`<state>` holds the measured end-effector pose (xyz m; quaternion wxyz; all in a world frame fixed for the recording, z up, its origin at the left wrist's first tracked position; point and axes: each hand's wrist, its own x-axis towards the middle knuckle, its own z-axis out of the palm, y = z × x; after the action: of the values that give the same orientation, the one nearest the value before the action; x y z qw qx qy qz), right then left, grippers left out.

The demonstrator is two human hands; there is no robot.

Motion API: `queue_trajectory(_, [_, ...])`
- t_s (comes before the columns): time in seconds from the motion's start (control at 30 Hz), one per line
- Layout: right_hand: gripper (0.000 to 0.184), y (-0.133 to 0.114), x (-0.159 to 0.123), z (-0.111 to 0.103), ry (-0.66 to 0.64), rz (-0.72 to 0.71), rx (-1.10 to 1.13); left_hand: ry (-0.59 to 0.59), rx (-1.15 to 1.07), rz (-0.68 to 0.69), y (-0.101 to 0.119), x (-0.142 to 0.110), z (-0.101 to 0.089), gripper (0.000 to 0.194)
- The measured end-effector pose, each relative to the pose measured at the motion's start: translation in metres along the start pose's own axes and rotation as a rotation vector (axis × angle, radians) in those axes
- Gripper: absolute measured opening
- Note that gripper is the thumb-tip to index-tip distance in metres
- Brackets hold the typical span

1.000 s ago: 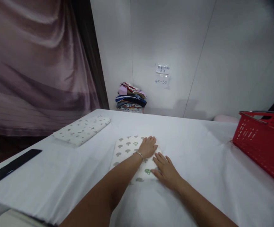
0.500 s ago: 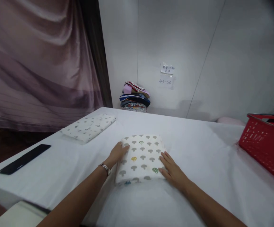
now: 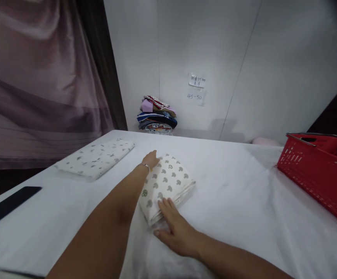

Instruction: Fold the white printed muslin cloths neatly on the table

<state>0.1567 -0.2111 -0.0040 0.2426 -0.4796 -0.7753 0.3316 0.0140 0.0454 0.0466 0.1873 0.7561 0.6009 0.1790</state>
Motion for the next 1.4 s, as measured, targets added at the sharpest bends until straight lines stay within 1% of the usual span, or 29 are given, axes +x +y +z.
queue_trajectory(0.03, [0.073,-0.005,0.001,0.001,0.003,-0.031,0.001,-0.012,0.012,0.003,0.002,0.001,0.003,0.052])
queue_trajectory(0.1, [0.068,0.0,0.001,-0.006,0.055,-0.067,-0.014,-0.032,0.025,0.033,0.006,-0.009,0.012,0.051])
queue_trajectory(0.17, [0.057,0.018,0.0,-0.023,0.157,-0.088,-0.041,-0.045,0.039,0.091,0.01,-0.031,0.024,0.051])
queue_trajectory(0.23, [0.046,0.042,0.005,-0.046,0.303,-0.101,-0.076,-0.066,0.076,0.183,0.011,-0.059,0.037,0.053])
queue_trajectory(0.27, [0.045,0.053,0.009,-0.059,0.38,-0.092,-0.094,-0.086,0.102,0.23,0.011,-0.073,0.043,0.055])
queue_trajectory(0.3, [0.045,0.063,0.015,-0.07,0.447,-0.058,-0.112,-0.105,0.128,0.283,0.01,-0.087,0.048,0.056])
queue_trajectory(0.33, [0.046,0.072,0.022,-0.079,0.483,-0.001,-0.126,-0.109,0.159,0.344,0.009,-0.098,0.053,0.057])
queue_trajectory(0.37, [0.048,0.079,0.028,-0.086,0.489,0.058,-0.133,-0.094,0.189,0.38,0.008,-0.108,0.056,0.058])
queue_trajectory(0.4, [0.05,0.083,0.034,-0.089,0.469,0.105,-0.135,-0.078,0.216,0.407,0.006,-0.114,0.059,0.058])
queue_trajectory(0.47, [0.052,0.09,0.043,-0.088,0.388,0.138,-0.123,-0.05,0.256,0.42,0.005,-0.12,0.061,0.06])
queue_trajectory(0.5, [0.053,0.092,0.046,-0.084,0.356,0.13,-0.116,-0.051,0.267,0.415,0.004,-0.12,0.06,0.06])
queue_trajectory(0.57, [0.055,0.097,0.048,-0.074,0.333,0.107,-0.1,-0.088,0.274,0.399,0.005,-0.116,0.057,0.06])
queue_trajectory(0.67, [0.059,0.106,0.046,-0.064,0.369,0.098,-0.031,-0.158,0.234,0.328,0.01,-0.107,0.05,0.055])
queue_trajectory(0.7, [0.058,0.11,0.045,-0.063,0.386,0.097,0.002,-0.153,0.217,0.295,0.014,-0.103,0.049,0.053])
queue_trajectory(0.77, [0.056,0.116,0.045,-0.065,0.417,0.094,0.047,-0.096,0.208,0.25,0.023,-0.094,0.048,0.051])
queue_trajectory(0.87, [0.053,0.119,0.045,-0.07,0.416,0.062,0.049,-0.015,0.251,0.211,0.034,-0.079,0.055,0.053])
queue_trajectory(0.93, [0.054,0.114,0.044,-0.07,0.397,0.042,0.056,0.006,0.272,0.13,0.036,-0.07,0.061,0.054])
queue_trajectory(1.0, [0.056,0.103,0.04,-0.067,0.386,0.049,0.081,0.026,0.278,0.049,0.031,-0.063,0.067,0.056])
queue_trajectory(1.03, [0.057,0.095,0.037,-0.065,0.369,0.052,0.089,0.035,0.278,0.035,0.027,-0.062,0.068,0.057])
queue_trajectory(1.07, [0.057,0.086,0.033,-0.063,0.342,0.05,0.086,0.04,0.277,0.043,0.022,-0.061,0.069,0.057])
queue_trajectory(1.13, [0.059,0.068,0.025,-0.061,0.261,0.043,0.034,0.031,0.272,0.106,0.014,-0.063,0.066,0.057])
queue_trajectory(1.23, [0.059,0.051,0.016,-0.063,0.147,0.064,-0.087,-0.03,0.279,0.2,0.008,-0.068,0.057,0.056])
queue_trajectory(1.3, [0.058,0.048,0.015,-0.067,0.113,0.088,-0.153,-0.071,0.294,0.204,0.012,-0.071,0.052,0.057])
queue_trajectory(1.4, [0.058,0.05,0.016,-0.075,0.093,0.092,-0.22,-0.095,0.307,0.133,0.027,-0.075,0.053,0.057])
